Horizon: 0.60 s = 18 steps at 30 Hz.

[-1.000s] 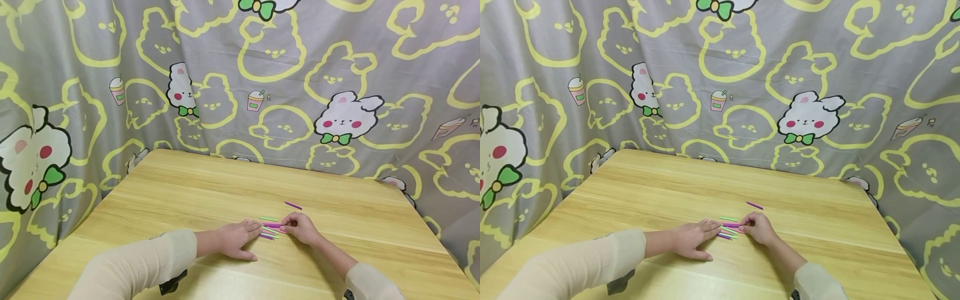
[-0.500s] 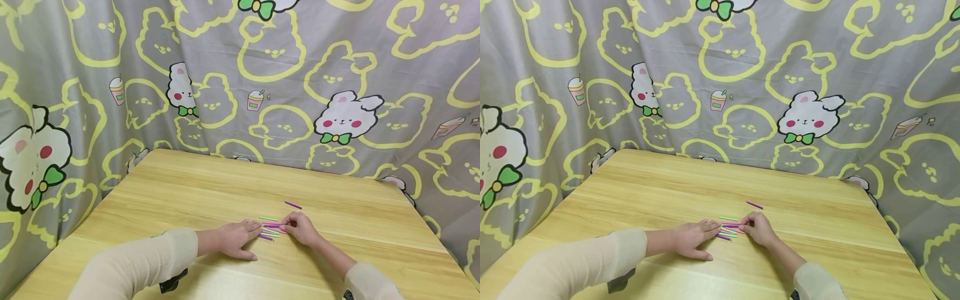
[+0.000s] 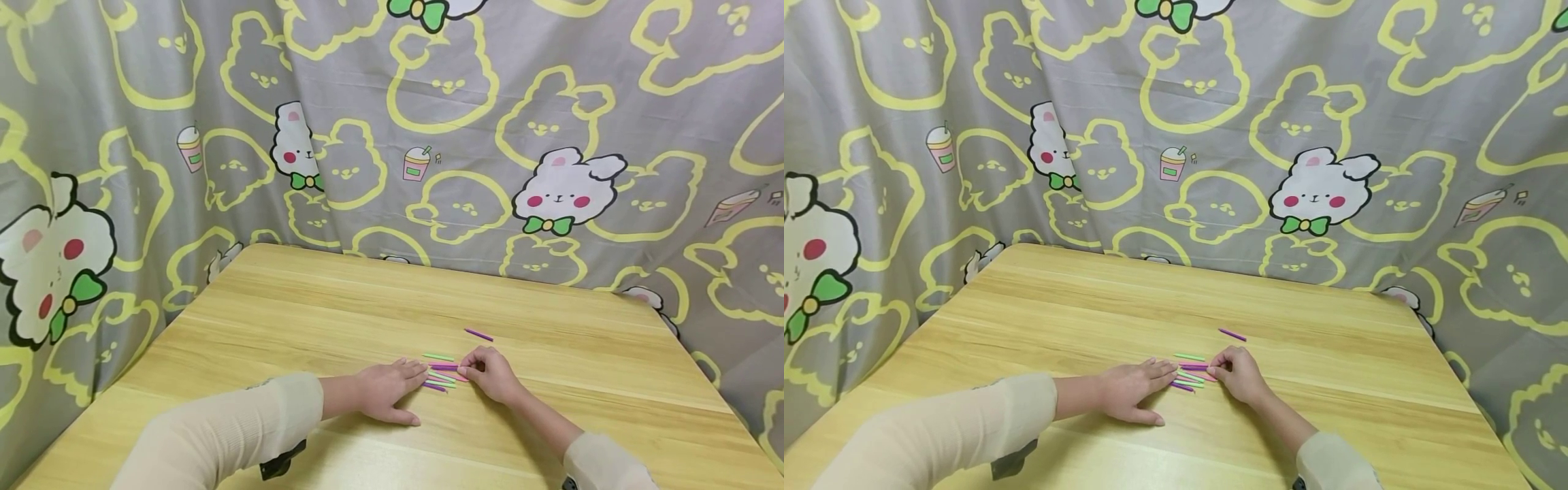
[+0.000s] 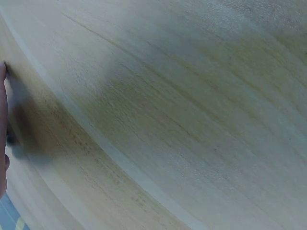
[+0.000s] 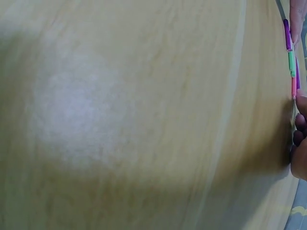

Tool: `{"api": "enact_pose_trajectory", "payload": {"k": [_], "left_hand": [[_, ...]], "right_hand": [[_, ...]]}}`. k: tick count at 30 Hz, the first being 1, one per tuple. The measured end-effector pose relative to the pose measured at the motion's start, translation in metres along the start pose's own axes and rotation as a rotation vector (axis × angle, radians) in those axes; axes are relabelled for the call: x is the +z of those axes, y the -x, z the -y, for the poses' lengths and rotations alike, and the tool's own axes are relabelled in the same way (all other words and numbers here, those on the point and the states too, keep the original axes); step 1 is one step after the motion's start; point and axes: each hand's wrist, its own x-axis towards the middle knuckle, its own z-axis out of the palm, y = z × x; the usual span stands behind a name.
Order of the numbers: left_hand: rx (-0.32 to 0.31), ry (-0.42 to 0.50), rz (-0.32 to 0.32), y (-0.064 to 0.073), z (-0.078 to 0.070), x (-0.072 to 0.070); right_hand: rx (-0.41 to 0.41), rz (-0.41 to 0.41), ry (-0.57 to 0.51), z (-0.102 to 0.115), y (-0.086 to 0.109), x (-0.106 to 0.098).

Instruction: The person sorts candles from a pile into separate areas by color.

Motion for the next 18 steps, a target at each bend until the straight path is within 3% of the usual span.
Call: {"api": "enact_pose_trajectory", "payload": {"k": [11, 18], "left_hand": [[0.004, -0.01, -0.005, 0.0004, -0.0004, -0.0002], [-0.001, -0.018, -0.009, 0.0002, 0.0001, 0.0014]], "right_hand": [[0.013, -0.018, -0.03, 0.0024, 0.0015, -0.0016], [-0.157, -0.15, -0.111, -0.0024, 0.0077, -0.0006]]}}
